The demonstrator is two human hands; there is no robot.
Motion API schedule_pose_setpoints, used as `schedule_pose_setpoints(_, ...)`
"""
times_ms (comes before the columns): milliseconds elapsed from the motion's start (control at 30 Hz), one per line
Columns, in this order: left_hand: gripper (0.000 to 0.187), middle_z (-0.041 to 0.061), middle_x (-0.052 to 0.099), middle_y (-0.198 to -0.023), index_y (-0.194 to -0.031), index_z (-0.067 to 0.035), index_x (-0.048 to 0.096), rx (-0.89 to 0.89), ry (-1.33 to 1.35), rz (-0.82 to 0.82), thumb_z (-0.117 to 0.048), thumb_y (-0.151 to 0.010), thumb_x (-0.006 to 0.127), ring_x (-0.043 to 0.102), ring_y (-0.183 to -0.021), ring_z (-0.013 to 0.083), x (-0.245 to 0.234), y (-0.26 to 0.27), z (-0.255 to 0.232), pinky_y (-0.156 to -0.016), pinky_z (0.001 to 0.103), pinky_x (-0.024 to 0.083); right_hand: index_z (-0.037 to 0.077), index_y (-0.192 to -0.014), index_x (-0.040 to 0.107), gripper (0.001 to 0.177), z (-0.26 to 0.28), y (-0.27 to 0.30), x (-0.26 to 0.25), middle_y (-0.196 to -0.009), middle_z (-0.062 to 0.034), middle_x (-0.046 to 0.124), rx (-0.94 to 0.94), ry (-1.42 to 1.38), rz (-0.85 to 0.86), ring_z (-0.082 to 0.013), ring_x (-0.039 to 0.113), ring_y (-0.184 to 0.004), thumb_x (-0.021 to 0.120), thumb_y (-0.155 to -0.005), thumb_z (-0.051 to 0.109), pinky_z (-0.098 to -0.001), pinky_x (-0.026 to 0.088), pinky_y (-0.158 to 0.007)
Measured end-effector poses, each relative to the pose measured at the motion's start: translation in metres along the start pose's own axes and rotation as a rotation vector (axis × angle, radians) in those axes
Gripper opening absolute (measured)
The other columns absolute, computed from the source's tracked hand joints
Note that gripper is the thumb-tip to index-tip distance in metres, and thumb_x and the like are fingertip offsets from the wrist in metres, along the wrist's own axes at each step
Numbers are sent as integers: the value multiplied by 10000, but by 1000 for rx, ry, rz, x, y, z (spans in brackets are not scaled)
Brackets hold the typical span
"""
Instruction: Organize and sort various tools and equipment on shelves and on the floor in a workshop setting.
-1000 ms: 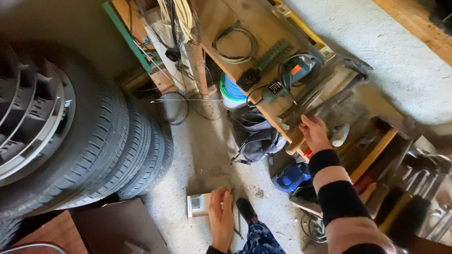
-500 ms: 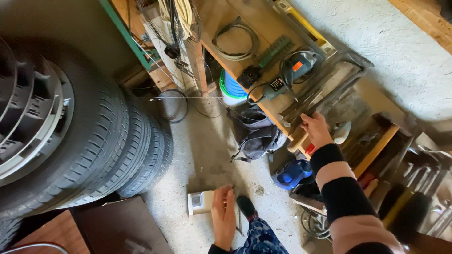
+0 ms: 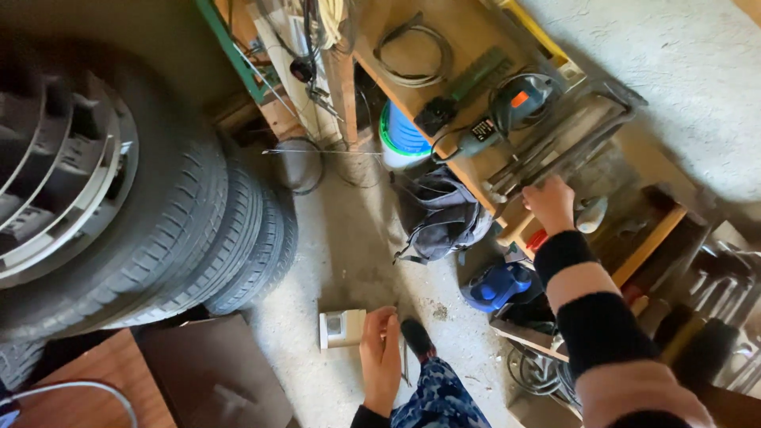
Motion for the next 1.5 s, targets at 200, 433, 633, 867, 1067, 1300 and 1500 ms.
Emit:
schedule_pose_setpoints(200,237,31,693,-1045,-1066,-113,678,-45,7,-29,-266,-1025,503,673,-906,161,-18,12,24,-767,307,531,53,-1251,598,388,31,76,6,-765,-109,711,-404,34,-437,-406,682,-759,668,-904,212,-525,484,-677)
schedule_pose_setpoints(433,239,51,713,-1048,-1105,-117,708,-225,19,-205,-248,-990,545,666,-927,182,-69,34,104,-826,318,522,33,-1269,626,299,98,239,86,-812,-34,622,-582,-209,-181,-125,561,-630,713,-1006,147,-271,458,-581)
schedule_pose_setpoints(633,248,52,677,-1072,-1108,-102,709,-319,-20,-366,-235,-998,532,722,-828,170,-114,59,184,-768,310,544,125,-1151,690,241,52,278,218,-828,5,682,-295,-348,212,-107,614,-696,705,-913,161,-268,482,-659)
schedule_pose_setpoints(867,269,51,621,-1115,-1146,-126,690,-549,26,-419,-252,-990,510,714,-858,162,-122,89,274,-467,309,617,76,-1110,708,241,-78,281,368,-999,-99,740,126,-495,428,-151,688,-869,725,-871,109,-274,539,-769)
schedule_pose_setpoints(1067,247,71,625,-1093,-1142,-69,685,-620,68,-430,-225,-1016,540,693,-747,176,-90,91,363,-658,321,573,71,-1072,715,183,-190,311,477,-800,-82,727,448,-438,599,-125,615,-618,739,-903,135,-235,446,-556)
schedule_pose_setpoints(1300,217,134,612,-997,-1171,-27,674,-579,34,-406,-152,-1048,546,733,-814,269,-58,76,447,-684,362,614,3,-1140,723,387,-300,338,595,-927,-180,767,476,-284,685,-202,747,-711,822,-829,211,-271,580,-563)
schedule_pose_setpoints(1500,211,145,640,-1020,-1174,-48,683,-631,-35,-378,-171,-1036,579,747,-851,300,-40,68,523,-687,360,632,123,-1017,752,255,-388,318,705,-839,-94,713,363,-206,726,-200,676,-638,796,-804,257,-330,525,-537)
Point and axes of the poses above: each hand's wrist, its own y-axis away from the middle knuckle, its own x-axis out of the palm, z = x × y, the point moved 10 cm from there along -y, towards the middle knuckle
